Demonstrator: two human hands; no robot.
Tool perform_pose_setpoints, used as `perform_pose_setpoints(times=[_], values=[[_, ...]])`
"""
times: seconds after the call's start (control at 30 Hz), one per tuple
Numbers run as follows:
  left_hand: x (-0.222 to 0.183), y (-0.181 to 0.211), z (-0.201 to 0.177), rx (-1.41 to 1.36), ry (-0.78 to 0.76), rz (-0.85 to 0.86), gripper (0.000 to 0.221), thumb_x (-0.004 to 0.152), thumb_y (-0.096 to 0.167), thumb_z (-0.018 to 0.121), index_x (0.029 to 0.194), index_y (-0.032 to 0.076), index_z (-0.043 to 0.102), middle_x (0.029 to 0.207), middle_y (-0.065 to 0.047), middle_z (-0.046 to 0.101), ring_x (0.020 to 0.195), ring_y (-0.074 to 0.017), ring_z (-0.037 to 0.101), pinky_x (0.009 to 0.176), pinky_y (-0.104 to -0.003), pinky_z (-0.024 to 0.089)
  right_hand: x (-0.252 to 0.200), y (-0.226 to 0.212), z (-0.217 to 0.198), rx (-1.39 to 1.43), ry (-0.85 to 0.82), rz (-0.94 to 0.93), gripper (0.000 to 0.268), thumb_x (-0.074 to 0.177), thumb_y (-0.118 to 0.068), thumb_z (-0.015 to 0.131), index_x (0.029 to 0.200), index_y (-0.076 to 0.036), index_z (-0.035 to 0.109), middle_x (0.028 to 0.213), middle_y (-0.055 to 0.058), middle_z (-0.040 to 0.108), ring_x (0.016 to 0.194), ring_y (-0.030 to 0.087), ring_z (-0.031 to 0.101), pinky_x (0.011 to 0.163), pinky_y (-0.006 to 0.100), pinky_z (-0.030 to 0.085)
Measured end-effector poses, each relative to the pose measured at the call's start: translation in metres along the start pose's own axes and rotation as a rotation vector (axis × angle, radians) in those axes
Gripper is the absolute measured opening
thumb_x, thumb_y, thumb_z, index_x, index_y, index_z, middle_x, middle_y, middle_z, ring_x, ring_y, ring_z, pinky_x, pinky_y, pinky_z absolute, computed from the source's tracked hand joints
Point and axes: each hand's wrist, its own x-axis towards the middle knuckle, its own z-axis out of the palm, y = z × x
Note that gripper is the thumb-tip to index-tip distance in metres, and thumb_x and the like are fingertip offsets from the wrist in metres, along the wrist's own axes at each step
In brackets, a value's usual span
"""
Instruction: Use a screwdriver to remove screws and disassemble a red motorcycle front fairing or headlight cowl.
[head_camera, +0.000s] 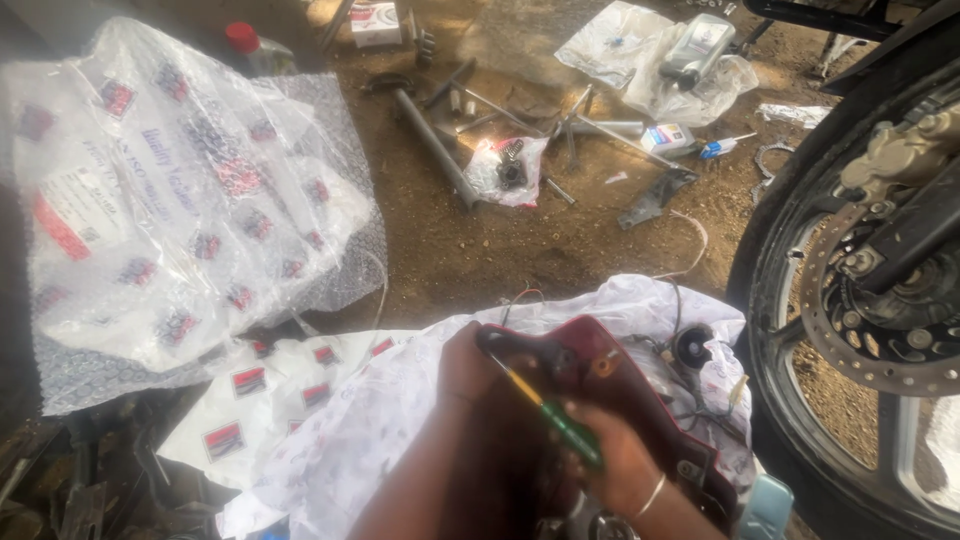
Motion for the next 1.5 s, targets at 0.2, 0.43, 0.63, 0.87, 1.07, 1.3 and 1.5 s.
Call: perform_pose_setpoints(times=[0.2, 0.43, 0.63, 0.87, 1.07, 1.3, 1.5], values=[[-0.009, 0.005, -0.003, -0.112, -0.035, -0.061, 0.01, 0.078, 0.009, 0.067, 0.087, 0.005, 0.07, 0.085, -0.011, 0.075, 0.08, -0.0205, 0.071, 0.071, -0.035, 0.057, -0.019, -0.044, -0.005, -0.257, -0.158, 0.022, 0.046, 0.101, -0.027, 0.057, 0.146, -0.02, 0.06, 0.076, 0.011, 0.069, 0.061, 0.017, 0.06, 0.057, 0.033, 0.053], [0.028, -0.035, 0.006, -0.228, -0.01, 0.031, 0.016, 0.083, 0.019, 0.063, 0.084, 0.004, 0.069, 0.083, -0.013, 0.074, 0.078, -0.0189, 0.068, 0.07, -0.033, 0.054, -0.029, -0.024, 0.007, -0.711, 0.33, -0.656, 0.045, 0.088, -0.032, 0.069, 0.13, -0.019, 0.07, 0.086, 0.013, 0.07, 0.07, 0.027, 0.067, 0.062, 0.04, 0.056], [-0.014, 0.014, -0.009, 0.247, 0.039, 0.153, 0.018, 0.072, 0.014, 0.08, 0.084, 0.006, 0.069, 0.084, -0.014, 0.075, 0.081, -0.02, 0.07, 0.075, -0.034, 0.054, -0.004, 0.018, -0.004, 1.092, 0.263, 0.143, 0.03, 0.1, -0.031, 0.056, 0.11, -0.005, 0.066, 0.086, 0.01, 0.065, 0.071, 0.021, 0.062, 0.06, 0.035, 0.05], [0.001, -0.01, -0.013, 0.265, 0.093, 0.133, 0.028, 0.068, 0.016, 0.085, 0.088, 0.004, 0.069, 0.088, -0.015, 0.075, 0.086, -0.0245, 0.071, 0.078, -0.036, 0.055, -0.023, 0.019, 0.022, 0.391, 0.3, 0.33, 0.058, 0.106, -0.051, 0.052, 0.104, 0.005, 0.065, 0.072, 0.016, 0.058, 0.059, 0.028, 0.049, 0.053, 0.043, 0.037], [-0.019, 0.015, -0.021, 0.297, 0.112, 0.114, 0.033, 0.063, 0.017, 0.089, 0.089, 0.006, 0.072, 0.091, -0.013, 0.077, 0.091, -0.0261, 0.075, 0.08, -0.036, 0.056, -0.044, -0.028, 0.034, 0.996, 0.302, 0.17, 0.028, 0.084, -0.012, 0.067, 0.111, -0.012, 0.059, 0.084, 0.003, 0.064, 0.068, 0.016, 0.064, 0.058, 0.032, 0.053], [0.006, -0.019, -0.019, 0.313, 0.126, 0.15, 0.031, 0.068, 0.017, 0.085, 0.092, 0.004, 0.069, 0.093, -0.015, 0.075, 0.091, -0.0297, 0.072, 0.081, -0.037, 0.055, -0.014, 0.03, 0.024, 0.577, 0.292, 0.137, 0.034, 0.093, -0.024, 0.069, 0.117, 0.0, 0.064, 0.079, 0.01, 0.062, 0.064, 0.019, 0.055, 0.055, 0.033, 0.044], [0.02, -0.051, -0.019, 0.259, 0.124, 0.248, 0.035, 0.071, 0.017, 0.081, 0.101, 0.006, 0.067, 0.101, -0.016, 0.072, 0.099, -0.0324, 0.07, 0.088, -0.038, 0.054, -0.037, -0.031, 0.028, 0.693, 0.331, 0.271, 0.034, 0.093, -0.028, 0.058, 0.12, -0.008, 0.06, 0.08, 0.009, 0.067, 0.063, 0.019, 0.061, 0.055, 0.03, 0.049]])
